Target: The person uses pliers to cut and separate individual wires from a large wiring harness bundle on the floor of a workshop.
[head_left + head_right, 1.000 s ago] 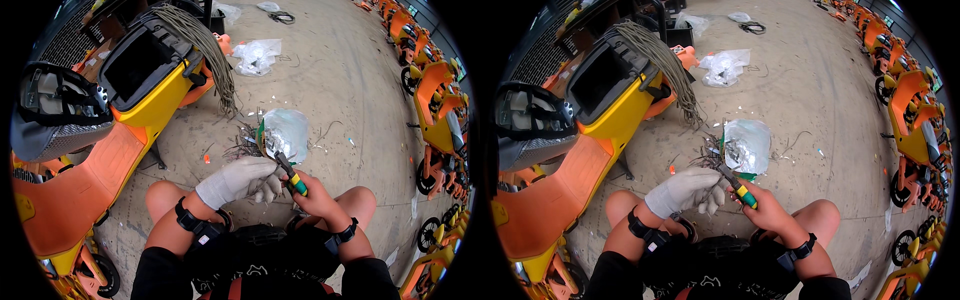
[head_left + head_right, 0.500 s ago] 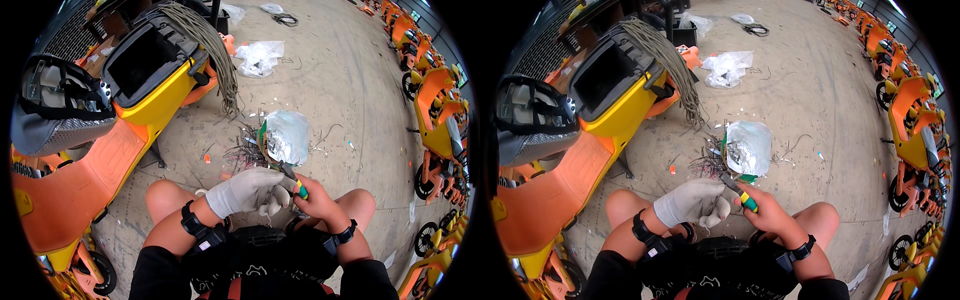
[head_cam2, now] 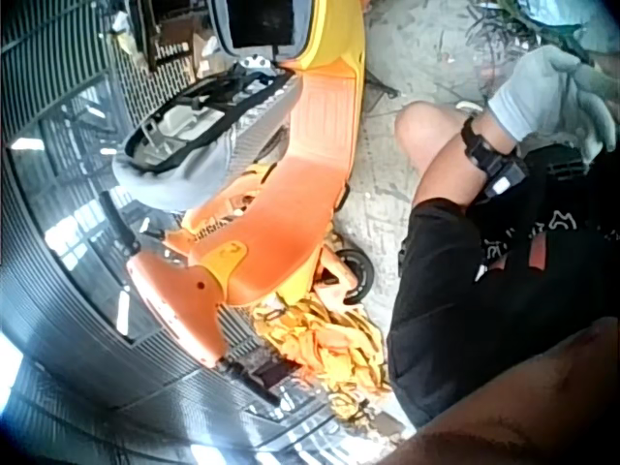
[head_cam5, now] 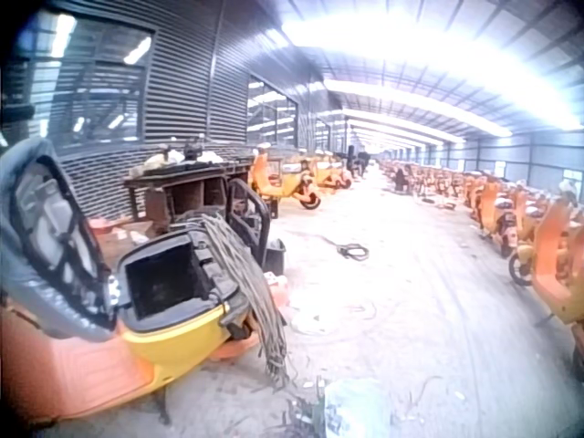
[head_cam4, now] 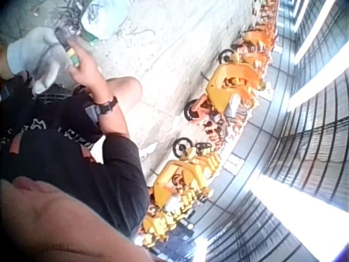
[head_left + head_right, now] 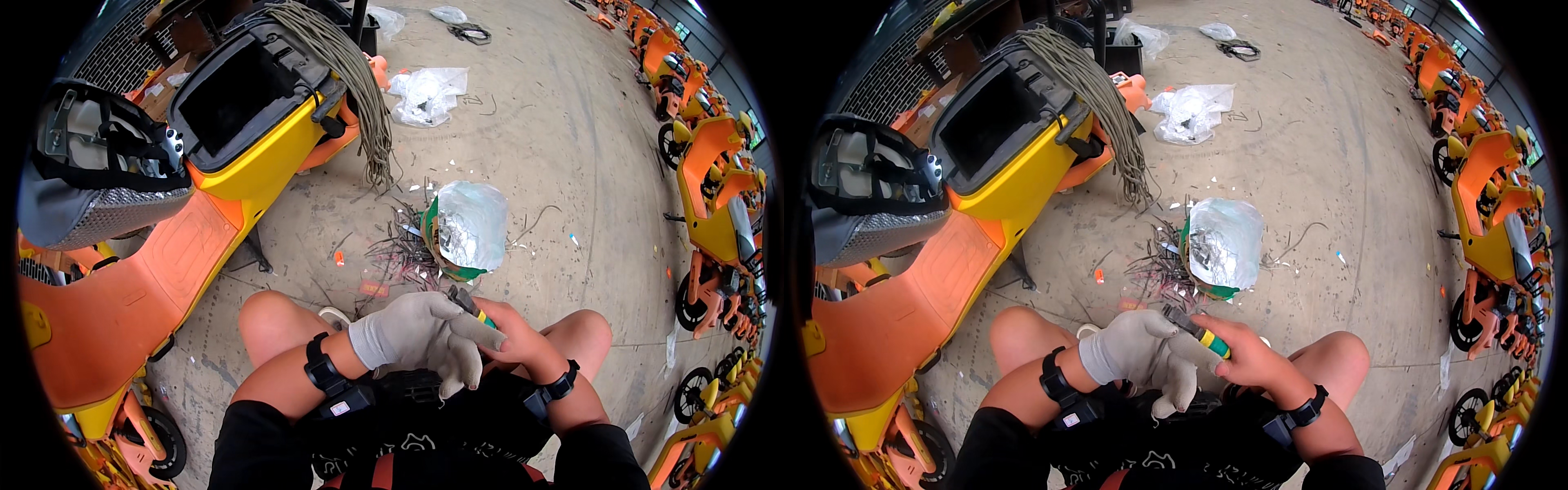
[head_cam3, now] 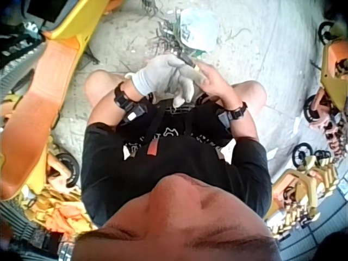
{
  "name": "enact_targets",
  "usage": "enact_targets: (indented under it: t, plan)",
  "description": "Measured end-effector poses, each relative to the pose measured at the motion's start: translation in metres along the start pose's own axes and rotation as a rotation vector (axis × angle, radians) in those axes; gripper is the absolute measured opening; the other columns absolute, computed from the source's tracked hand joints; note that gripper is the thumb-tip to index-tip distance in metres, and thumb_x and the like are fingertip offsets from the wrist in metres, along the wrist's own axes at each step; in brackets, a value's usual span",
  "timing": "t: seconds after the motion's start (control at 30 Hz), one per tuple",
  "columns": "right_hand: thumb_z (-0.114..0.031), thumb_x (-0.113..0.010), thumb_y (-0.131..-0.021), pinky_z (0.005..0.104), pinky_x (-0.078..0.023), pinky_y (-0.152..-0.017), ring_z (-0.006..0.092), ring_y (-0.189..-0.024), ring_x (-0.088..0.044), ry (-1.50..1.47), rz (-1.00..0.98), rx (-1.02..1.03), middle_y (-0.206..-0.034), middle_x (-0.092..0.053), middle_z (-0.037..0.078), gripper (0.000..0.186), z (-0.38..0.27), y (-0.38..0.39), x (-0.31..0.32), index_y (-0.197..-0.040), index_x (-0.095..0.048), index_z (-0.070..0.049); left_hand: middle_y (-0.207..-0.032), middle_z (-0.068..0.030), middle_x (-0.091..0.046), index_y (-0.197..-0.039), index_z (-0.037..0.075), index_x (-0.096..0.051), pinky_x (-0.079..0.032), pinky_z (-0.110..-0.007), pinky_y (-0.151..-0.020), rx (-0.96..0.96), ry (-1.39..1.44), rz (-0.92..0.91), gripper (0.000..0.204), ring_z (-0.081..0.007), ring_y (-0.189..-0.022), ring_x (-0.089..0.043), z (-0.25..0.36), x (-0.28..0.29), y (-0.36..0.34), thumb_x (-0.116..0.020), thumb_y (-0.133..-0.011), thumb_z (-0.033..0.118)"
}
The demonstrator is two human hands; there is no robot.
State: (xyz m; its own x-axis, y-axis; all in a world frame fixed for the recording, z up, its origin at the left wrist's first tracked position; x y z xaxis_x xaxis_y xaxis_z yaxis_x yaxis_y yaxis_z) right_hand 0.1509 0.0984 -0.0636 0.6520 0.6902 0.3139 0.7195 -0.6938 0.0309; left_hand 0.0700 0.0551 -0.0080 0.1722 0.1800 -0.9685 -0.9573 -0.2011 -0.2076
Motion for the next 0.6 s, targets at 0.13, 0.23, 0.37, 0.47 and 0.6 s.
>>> enact_targets:
  t: [0.13,0.23,0.37,0.47,0.6]
  plan:
    - [-0.071,-0.057,-0.081,0.0444,-0.044,-0.099,0.0430,-0.118,-0.056,0.003,-0.034,0.023,-0.128,-0.058,0.025,0.092,-0.006,-0.001,0.001,-0.137,-0.046,0.002,-0.102,-0.0319,-0.067,-0.136,-0.007,-0.050,-0.056,-0.046,-0.074,0.006,-0.075,0.112,0.058,-0.0406,-0.077,-0.068,0.001,-0.005,0.002,-0.028,-0.101,0.034]
    - [-0.039,-0.066,-0.086,0.0441,-0.046,-0.098,0.0425,-0.117,-0.057,-0.008,-0.033,0.045,-0.126,-0.059,0.023,0.067,-0.013,-0.002,0.004,-0.138,-0.047,-0.001,-0.099,-0.0298,-0.068,-0.134,-0.008,-0.051,-0.057,-0.043,-0.074,0.034,-0.277,0.289,0.054,-0.0377,-0.075,-0.069,0.006,0.003,0.011,-0.033,-0.102,0.032]
    - [0.002,-0.059,-0.075,0.0433,-0.048,-0.095,0.0416,-0.113,-0.058,0.062,0.033,-0.025,-0.124,-0.060,0.022,0.064,-0.023,-0.003,0.011,-0.138,-0.048,-0.005,-0.096,-0.0269,-0.070,-0.132,-0.008,-0.051,-0.058,-0.039,-0.074,0.135,-0.608,0.542,0.049,-0.0344,-0.075,-0.071,0.023,0.007,0.020,-0.038,-0.103,0.029]
    - [0.007,-0.057,-0.073,0.0427,-0.049,-0.093,0.0415,-0.111,-0.059,0.148,0.069,-0.046,-0.124,-0.060,0.021,0.067,-0.025,-0.003,0.017,-0.138,-0.048,-0.006,-0.098,-0.0242,-0.070,-0.127,-0.009,-0.054,-0.058,-0.037,-0.074,0.210,-0.829,0.692,0.046,-0.0324,-0.078,-0.072,0.034,0.020,0.026,-0.038,-0.103,0.028]
    - [0.003,-0.058,-0.075,0.0428,-0.049,-0.092,0.0418,-0.108,-0.059,0.256,0.094,-0.103,-0.121,-0.061,0.022,0.064,-0.018,-0.005,0.017,-0.137,-0.048,-0.005,-0.097,-0.0222,-0.071,-0.113,-0.008,-0.058,-0.058,-0.038,-0.074,0.326,-1.251,0.911,0.039,-0.0325,-0.079,-0.071,0.052,0.040,0.038,-0.040,-0.101,0.024]
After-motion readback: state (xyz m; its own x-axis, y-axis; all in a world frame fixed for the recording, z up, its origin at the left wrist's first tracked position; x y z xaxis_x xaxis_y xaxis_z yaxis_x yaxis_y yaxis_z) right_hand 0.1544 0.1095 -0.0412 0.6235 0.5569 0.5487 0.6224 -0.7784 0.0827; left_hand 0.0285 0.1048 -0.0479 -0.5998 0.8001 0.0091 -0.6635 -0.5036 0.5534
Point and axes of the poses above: each hand's wrist, its own y-axis away from the middle knuckle, its own x-axis out of the back of the hand, z = x × y, the point moved 9 cm from there along -y, towards the middle knuckle
